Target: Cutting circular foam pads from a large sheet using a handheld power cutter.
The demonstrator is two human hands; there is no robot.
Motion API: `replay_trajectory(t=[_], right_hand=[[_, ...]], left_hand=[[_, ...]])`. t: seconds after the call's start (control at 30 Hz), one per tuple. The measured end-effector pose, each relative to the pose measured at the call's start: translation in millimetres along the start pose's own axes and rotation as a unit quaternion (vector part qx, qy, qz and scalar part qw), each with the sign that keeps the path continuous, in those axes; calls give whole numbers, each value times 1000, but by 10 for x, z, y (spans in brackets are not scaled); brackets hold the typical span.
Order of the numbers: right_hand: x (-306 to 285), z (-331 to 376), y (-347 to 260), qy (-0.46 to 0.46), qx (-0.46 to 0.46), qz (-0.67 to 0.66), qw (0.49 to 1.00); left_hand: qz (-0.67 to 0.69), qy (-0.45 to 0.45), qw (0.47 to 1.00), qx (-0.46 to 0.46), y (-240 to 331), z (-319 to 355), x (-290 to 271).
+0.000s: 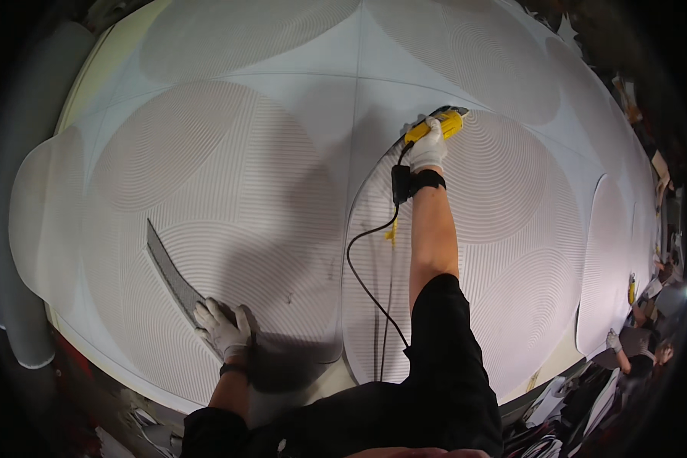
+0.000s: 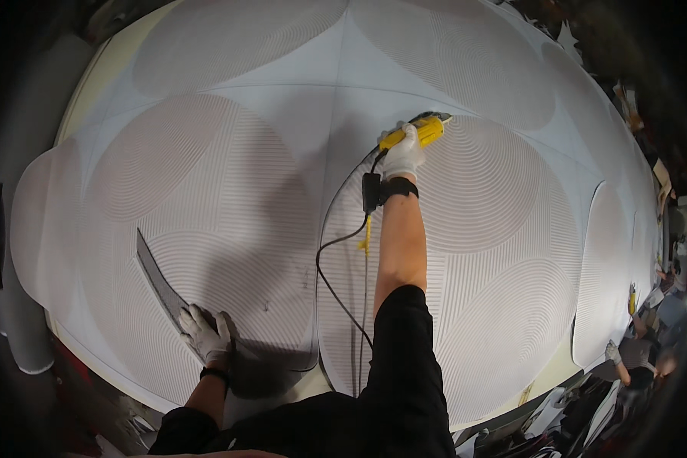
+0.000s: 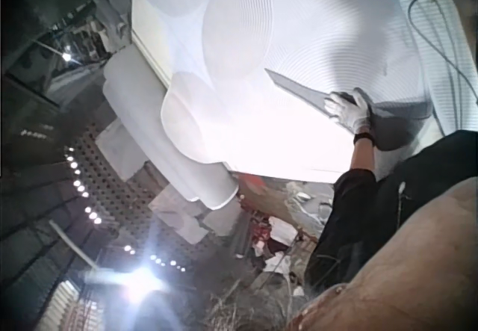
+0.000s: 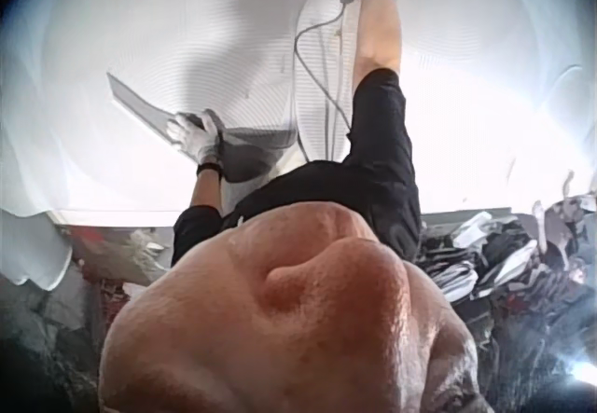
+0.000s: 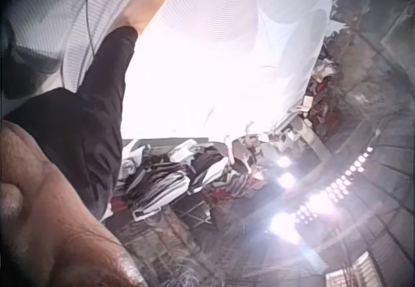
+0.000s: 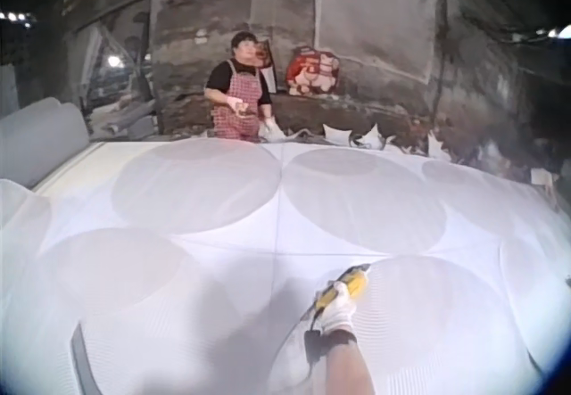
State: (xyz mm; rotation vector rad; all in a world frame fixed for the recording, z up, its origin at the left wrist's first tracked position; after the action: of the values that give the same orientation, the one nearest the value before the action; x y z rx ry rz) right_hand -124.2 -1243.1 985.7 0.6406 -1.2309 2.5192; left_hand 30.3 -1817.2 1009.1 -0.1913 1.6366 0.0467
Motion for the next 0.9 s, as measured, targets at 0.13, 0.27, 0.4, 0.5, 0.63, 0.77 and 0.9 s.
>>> replay_trajectory(t=[0.13,0.27,0.4,0.5,0.63,0.77,0.9], right_hand=[[112,-222,-173,67,-11,-34,997],[76,-682,-194,62,-38,-68,995],[-17,-1059,-281,73,-99,33,992],[-76,-1242,-376,88,-72,30,993],[-61,-1111,-587,-73,29,-98,992],[-439,-51,-965,-202,75,-67,974],[-1416,1473,-1236,-223,28,3,974]], left_hand=[[-27,-10,1000,-2,-10,9,9],[-30,44,998,21,-63,46,109],[-50,64,996,26,-58,16,13],[-47,42,998,25,-27,4,26],[-38,29,999,0,34,-20,11],[-60,35,998,-9,31,4,-85],[-51,13,999,-12,160,-12,-145]])
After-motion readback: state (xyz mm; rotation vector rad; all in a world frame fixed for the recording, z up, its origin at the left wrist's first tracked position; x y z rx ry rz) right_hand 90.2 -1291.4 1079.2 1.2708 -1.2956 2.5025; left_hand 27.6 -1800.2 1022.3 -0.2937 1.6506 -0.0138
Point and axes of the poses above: each hand's wrist, its own z-axis away from the middle knuckle, its own x-axis out of the palm, y = z × x, the point moved 4 cm from there along -z, towards the middle knuckle, and after that the axes turned 11 degrees about y, right-handed, at the moved point
